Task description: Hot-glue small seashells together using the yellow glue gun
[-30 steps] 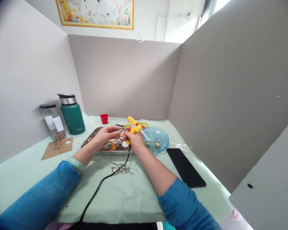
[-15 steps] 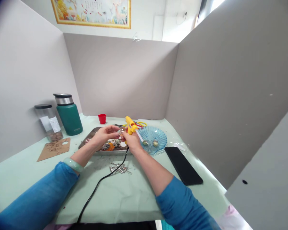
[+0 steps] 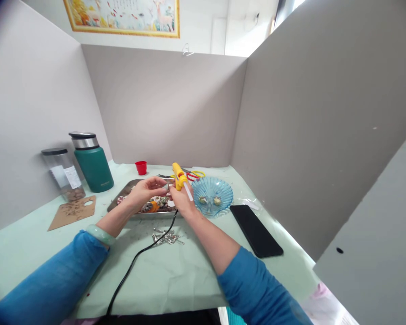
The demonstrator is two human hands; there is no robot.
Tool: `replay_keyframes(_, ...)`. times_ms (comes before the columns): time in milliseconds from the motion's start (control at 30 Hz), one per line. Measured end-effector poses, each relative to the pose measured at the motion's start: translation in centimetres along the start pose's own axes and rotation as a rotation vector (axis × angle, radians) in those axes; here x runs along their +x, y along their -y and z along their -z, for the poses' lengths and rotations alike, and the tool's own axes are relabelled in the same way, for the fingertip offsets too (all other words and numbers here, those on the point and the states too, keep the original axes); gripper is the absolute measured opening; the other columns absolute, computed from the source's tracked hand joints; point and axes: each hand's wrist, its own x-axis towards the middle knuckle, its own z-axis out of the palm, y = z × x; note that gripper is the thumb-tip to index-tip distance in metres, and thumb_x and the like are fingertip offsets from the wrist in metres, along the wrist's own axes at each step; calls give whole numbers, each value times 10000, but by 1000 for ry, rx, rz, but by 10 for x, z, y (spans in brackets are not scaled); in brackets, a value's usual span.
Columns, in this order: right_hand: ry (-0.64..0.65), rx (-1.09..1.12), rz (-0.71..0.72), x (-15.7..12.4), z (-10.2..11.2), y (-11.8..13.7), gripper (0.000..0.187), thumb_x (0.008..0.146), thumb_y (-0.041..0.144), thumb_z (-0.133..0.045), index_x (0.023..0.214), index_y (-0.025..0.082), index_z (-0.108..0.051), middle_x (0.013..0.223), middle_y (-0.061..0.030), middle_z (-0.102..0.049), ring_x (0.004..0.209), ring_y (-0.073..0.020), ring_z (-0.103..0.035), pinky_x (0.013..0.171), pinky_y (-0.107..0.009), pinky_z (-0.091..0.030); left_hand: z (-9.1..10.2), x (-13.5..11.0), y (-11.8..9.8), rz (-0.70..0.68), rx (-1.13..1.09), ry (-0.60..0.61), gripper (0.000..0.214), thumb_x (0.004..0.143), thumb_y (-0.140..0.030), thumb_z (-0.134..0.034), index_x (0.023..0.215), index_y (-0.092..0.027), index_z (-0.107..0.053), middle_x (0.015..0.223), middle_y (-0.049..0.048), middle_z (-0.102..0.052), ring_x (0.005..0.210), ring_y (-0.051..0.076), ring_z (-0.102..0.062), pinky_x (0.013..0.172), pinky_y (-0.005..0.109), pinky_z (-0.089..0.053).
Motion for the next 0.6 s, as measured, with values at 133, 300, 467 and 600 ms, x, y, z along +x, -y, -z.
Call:
replay_keyframes(133, -11, -19, 11, -3, 1, 3, 287, 694, 259, -551, 977, 207, -553, 793, 13, -601, 581, -128, -561, 468, -231, -477, 1, 1, 1, -4, 23, 4, 324, 603, -227, -853, 839, -153, -645, 766, 3, -700, 702, 164, -693, 748, 329, -563)
replay_keyframes(300, -17, -80, 62, -5, 3, 1, 295, 704, 266, -547, 993, 206, -563, 778, 19, -612, 654, -146, -591, 545, -241, -490, 2, 2, 3, -7, 30, 18, 340, 596, -242, -861, 846, -152, -649, 753, 10, -704, 711, 173, -695, 741, 327, -553)
replay_keyframes(467, -42, -108, 87, -3, 2, -7, 247, 734, 301, -547, 963, 211, -573, 767, 20, -621, 673, -153, -592, 583, -255, -488, 2, 2, 4, 2, -19, 40, 347, 612, -265, -864, 863, -140, -660, 829, 27, -713, 747, 173, -697, 788, 346, -558)
replay_keyframes(600, -45, -114, 96, -3, 2, -7, 262, 751, 349, -570, 975, 213, -581, 748, 18, -629, 664, -160, -596, 578, -260, -481, 3, 3, 6, 7, -82, 32, 358, 639, -300, -862, 895, -132, -677, 868, 38, -709, 748, 166, -691, 778, 342, -563)
